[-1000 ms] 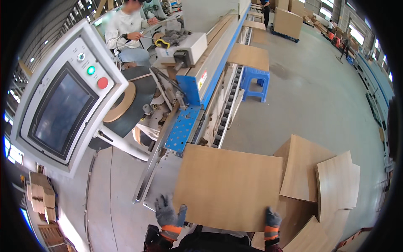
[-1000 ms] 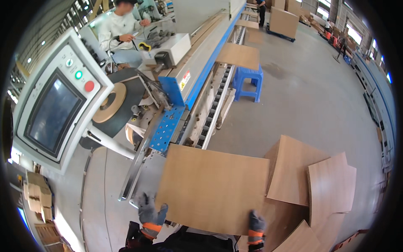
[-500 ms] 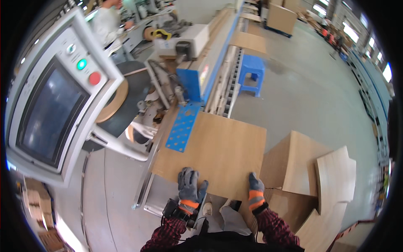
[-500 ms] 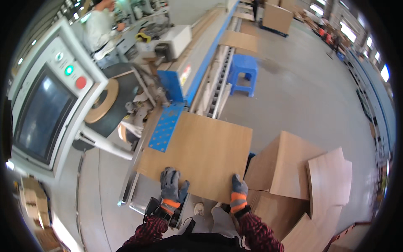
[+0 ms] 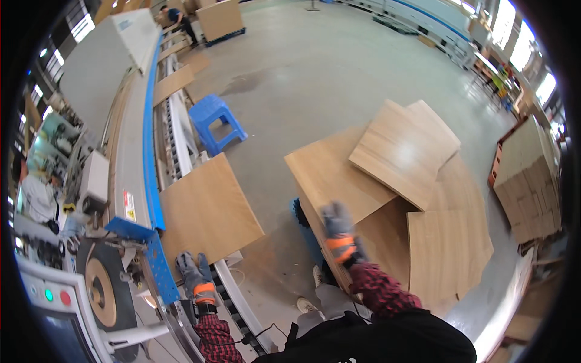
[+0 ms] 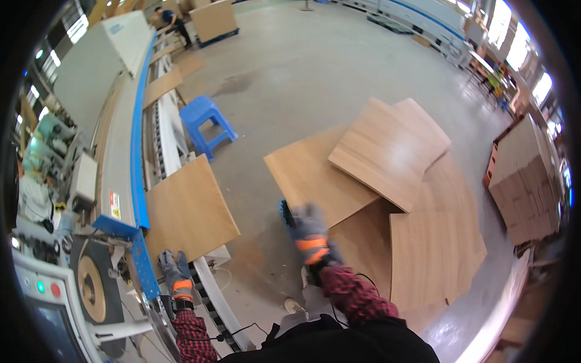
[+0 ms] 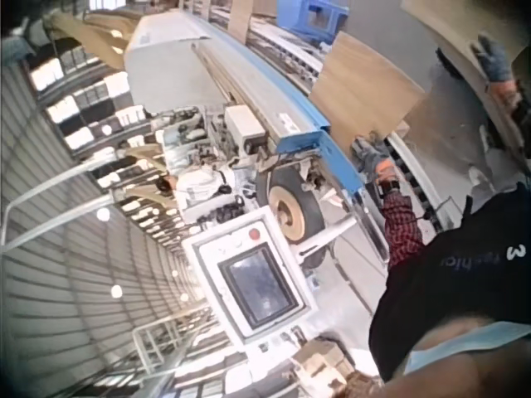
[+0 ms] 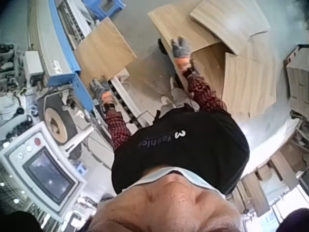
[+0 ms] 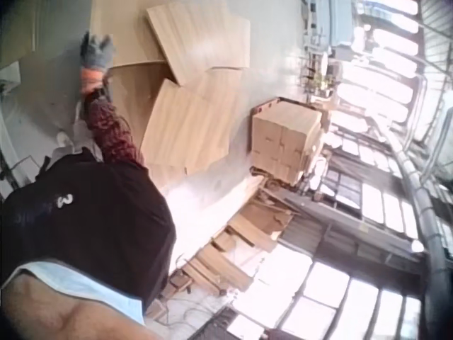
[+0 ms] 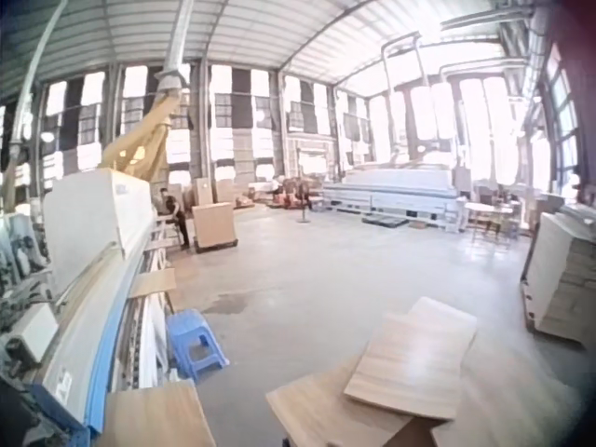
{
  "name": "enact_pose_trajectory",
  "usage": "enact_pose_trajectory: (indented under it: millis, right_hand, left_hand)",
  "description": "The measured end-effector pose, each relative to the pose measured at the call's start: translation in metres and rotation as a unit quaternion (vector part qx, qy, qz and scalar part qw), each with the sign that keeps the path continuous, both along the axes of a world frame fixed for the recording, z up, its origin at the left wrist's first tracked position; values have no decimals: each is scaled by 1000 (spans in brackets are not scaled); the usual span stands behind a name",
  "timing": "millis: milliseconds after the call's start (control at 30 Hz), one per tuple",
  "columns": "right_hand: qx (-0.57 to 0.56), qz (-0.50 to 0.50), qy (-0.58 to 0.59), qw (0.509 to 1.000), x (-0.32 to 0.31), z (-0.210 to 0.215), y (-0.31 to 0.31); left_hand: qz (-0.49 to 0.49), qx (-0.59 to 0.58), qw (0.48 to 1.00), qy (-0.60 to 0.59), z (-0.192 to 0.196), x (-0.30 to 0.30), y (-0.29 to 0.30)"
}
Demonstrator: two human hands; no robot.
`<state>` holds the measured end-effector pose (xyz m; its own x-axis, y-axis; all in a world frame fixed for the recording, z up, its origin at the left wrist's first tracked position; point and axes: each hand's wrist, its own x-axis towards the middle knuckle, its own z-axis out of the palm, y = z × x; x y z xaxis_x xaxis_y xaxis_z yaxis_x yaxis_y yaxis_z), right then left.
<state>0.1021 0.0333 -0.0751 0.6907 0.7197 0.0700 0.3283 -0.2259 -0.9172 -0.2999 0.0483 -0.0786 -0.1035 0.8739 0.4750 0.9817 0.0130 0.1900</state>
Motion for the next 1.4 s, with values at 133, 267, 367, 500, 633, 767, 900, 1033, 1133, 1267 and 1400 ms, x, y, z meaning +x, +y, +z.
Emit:
enact_pose_trajectory:
  millis: [133, 267, 367, 500, 633, 767, 900, 1033, 1133, 1267, 1400]
  right_hand:
    - [-85, -254, -275, 923, 196, -20, -80]
    - [-266, -194, -117, 937, 282, -37, -119]
    - [-210, -281, -232, 907, 280, -63, -112]
    - [-172, -236, -176, 940, 250, -64, -94]
    - [-93, -209, -231, 946, 218, -69, -73]
    - [-109, -71, -198, 971, 213, -47, -80]
    - [-134, -124, -249, 951, 247, -10, -88]
    - [-116, -186, -372, 902, 281, -1, -92]
    - [-276, -80, -331, 899, 274, -7, -80]
    - [-290, -47, -284, 913, 252, -4, -72]
    - [-254, 143, 10, 956, 229, -36, -74]
  left_hand:
    - [-6, -111, 980, -164, 21, 69, 22]
    - [-222, -279, 850, -386, -31, 234, 15]
    - [-398, -281, 659, -573, -76, 377, -6]
    - [-156, -561, 385, -716, -37, 510, 7]
    - [-221, -473, 505, -687, -66, 569, 25]
    - [-132, -439, 551, -698, -63, 568, 30]
    - [-206, -429, 555, -682, -63, 471, 26]
    - [-138, -441, 548, -697, -27, 356, -16]
    - [-111, -437, 559, -696, -9, 281, -45]
    - [-113, -407, 610, -670, -3, 227, -77]
    - [-89, -330, 681, -647, 17, 177, -117]
